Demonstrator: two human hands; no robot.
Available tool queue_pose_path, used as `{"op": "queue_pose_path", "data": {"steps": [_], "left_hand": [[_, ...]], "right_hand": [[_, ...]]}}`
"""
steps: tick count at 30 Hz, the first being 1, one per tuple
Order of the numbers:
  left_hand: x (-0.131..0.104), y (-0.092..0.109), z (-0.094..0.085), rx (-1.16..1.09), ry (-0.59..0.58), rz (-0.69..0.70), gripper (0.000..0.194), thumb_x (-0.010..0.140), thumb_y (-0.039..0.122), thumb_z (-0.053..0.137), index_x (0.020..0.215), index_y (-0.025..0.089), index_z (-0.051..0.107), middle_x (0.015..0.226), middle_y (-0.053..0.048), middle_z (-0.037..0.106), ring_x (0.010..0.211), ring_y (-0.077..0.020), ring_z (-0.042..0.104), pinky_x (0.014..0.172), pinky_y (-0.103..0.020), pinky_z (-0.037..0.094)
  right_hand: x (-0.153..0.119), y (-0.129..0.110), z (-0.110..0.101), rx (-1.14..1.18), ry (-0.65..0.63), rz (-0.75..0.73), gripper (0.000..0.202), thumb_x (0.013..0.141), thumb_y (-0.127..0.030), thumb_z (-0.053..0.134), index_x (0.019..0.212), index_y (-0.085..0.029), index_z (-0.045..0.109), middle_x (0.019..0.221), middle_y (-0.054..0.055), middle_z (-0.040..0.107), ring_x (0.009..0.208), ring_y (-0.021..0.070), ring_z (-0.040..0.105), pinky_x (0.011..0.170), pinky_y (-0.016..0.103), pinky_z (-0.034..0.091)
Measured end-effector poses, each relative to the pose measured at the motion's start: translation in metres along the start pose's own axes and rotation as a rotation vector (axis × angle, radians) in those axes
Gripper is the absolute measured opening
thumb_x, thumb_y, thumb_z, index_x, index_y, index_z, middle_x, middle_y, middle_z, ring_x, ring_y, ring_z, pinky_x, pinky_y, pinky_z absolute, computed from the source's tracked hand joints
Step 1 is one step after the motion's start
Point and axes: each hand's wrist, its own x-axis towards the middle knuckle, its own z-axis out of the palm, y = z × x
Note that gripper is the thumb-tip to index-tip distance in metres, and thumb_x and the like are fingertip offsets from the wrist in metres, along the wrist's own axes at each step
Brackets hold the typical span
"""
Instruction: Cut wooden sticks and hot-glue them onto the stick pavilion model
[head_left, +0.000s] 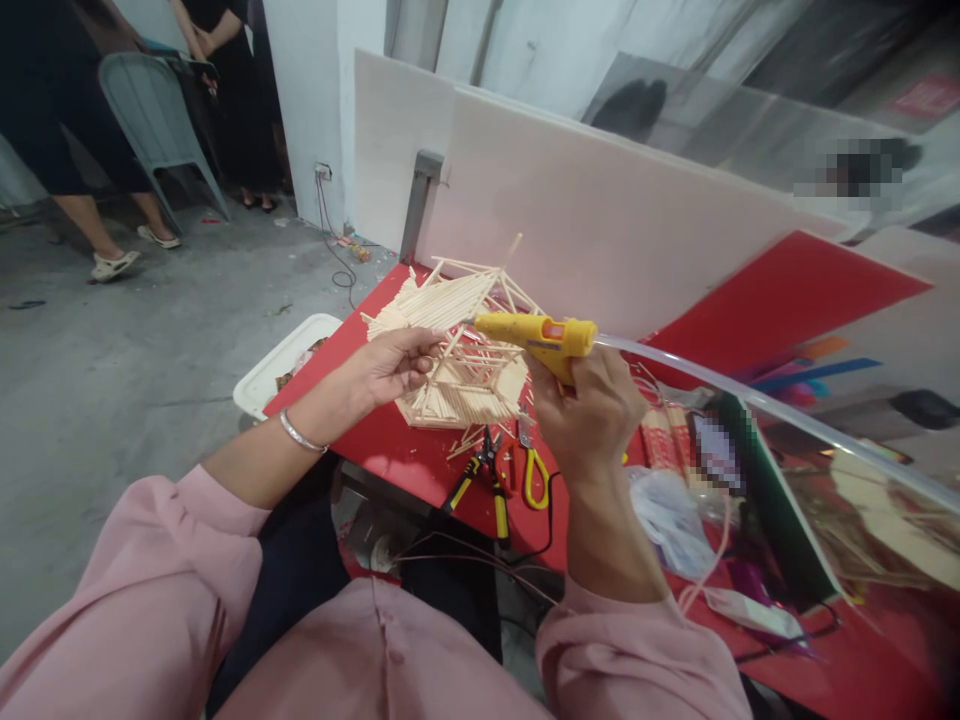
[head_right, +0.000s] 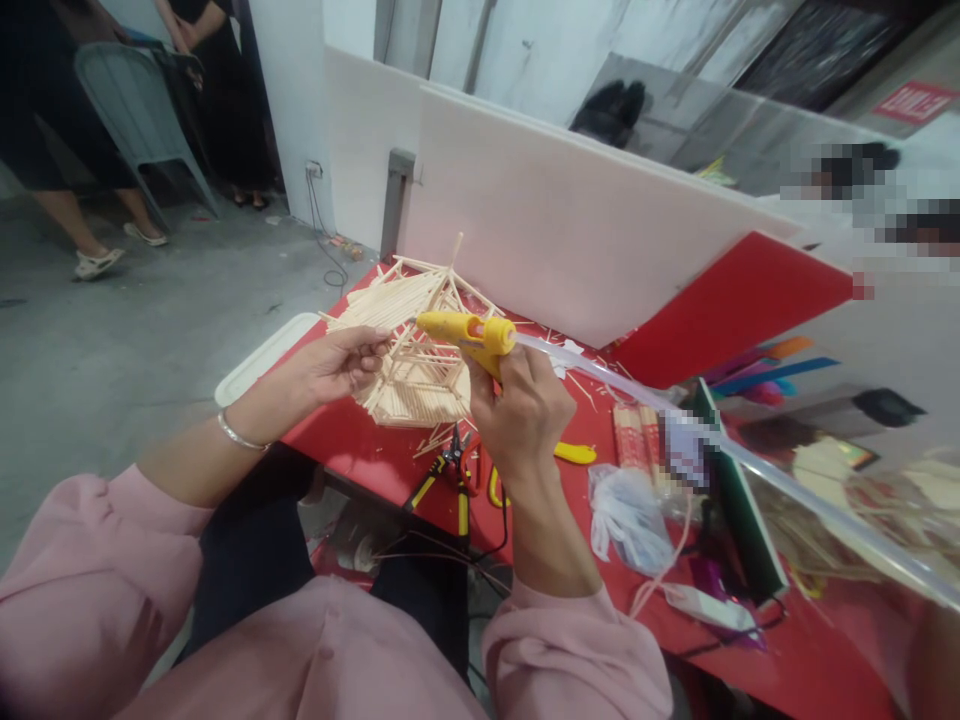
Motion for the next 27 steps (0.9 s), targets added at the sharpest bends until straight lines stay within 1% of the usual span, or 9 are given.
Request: {"op": "queue_pose_path", "data": {"steps": [5,8,11,13,17,20,27], "left_hand": [[0.0007,0.0001,0.0001,0.001,-0.002,0.011,0.019,0.08,0.007,0.067,0.063,0.011,0.06,0.052,0.001,0.056,0.036,-0.0023,0.044,0.031,-0.011,0.03],[0.0012,0.0003,-0.0004,-0.006,-0.028,0.006,0.018,0.081,0.008,0.067,0.064,0.011,0.06,0.053,0.001,0.055,0.037,-0.0021,0.044,0.032,-0.011,0.031],[0.0024,0.0002,-0.0016,-0.014,-0.057,-0.002,0.017,0.082,0.009,0.064,0.065,0.011,0.06,0.052,0.002,0.053,0.036,-0.0024,0.044,0.032,-0.012,0.03],[0.003,0.0001,-0.0021,-0.014,-0.057,-0.001,0.017,0.082,0.009,0.063,0.065,0.011,0.06,0.051,0.002,0.053,0.036,-0.0023,0.044,0.032,-0.012,0.03],[0.0031,0.0007,-0.0015,-0.009,-0.05,-0.009,0.019,0.083,0.008,0.062,0.064,0.011,0.059,0.051,0.002,0.053,0.036,-0.0017,0.045,0.033,-0.011,0.03],[0.0025,0.0012,-0.0003,-0.01,-0.042,-0.011,0.019,0.083,0.008,0.06,0.064,0.011,0.059,0.051,0.002,0.053,0.036,-0.0014,0.044,0.034,-0.011,0.03],[0.0044,-0.0002,-0.002,-0.013,-0.042,0.004,0.019,0.08,0.007,0.064,0.062,0.011,0.058,0.05,0.003,0.052,0.035,-0.0012,0.042,0.032,-0.011,0.028]], "right_hand": [[0.0005,-0.0006,-0.001,0.066,-0.073,0.068,0.024,0.091,-0.043,0.058,0.092,-0.02,0.065,0.082,0.008,0.063,0.07,0.0188,0.057,0.06,0.033,0.042],[0.0014,-0.0014,-0.0022,0.081,-0.107,0.104,0.025,0.091,-0.043,0.058,0.091,-0.019,0.064,0.083,0.009,0.063,0.071,0.019,0.057,0.06,0.033,0.041],[0.0014,-0.0017,-0.0025,0.085,-0.124,0.108,0.026,0.091,-0.043,0.057,0.09,-0.019,0.064,0.081,0.009,0.061,0.071,0.0191,0.056,0.06,0.033,0.04],[0.0008,-0.0015,-0.0015,0.064,-0.104,0.093,0.026,0.092,-0.044,0.056,0.089,-0.019,0.065,0.079,0.008,0.061,0.069,0.0182,0.055,0.059,0.033,0.04],[-0.0001,-0.0009,0.0018,0.008,-0.015,0.032,0.027,0.091,-0.045,0.059,0.087,-0.019,0.064,0.076,0.005,0.062,0.065,0.0154,0.054,0.058,0.03,0.039],[-0.0002,-0.0012,0.0029,-0.005,0.025,0.007,0.026,0.09,-0.044,0.061,0.085,-0.019,0.064,0.075,0.004,0.062,0.063,0.0141,0.053,0.057,0.028,0.038],[-0.0007,-0.0005,0.0029,0.041,0.021,0.023,0.023,0.089,-0.042,0.062,0.088,-0.019,0.064,0.077,0.004,0.062,0.066,0.0147,0.053,0.059,0.028,0.039]]}}
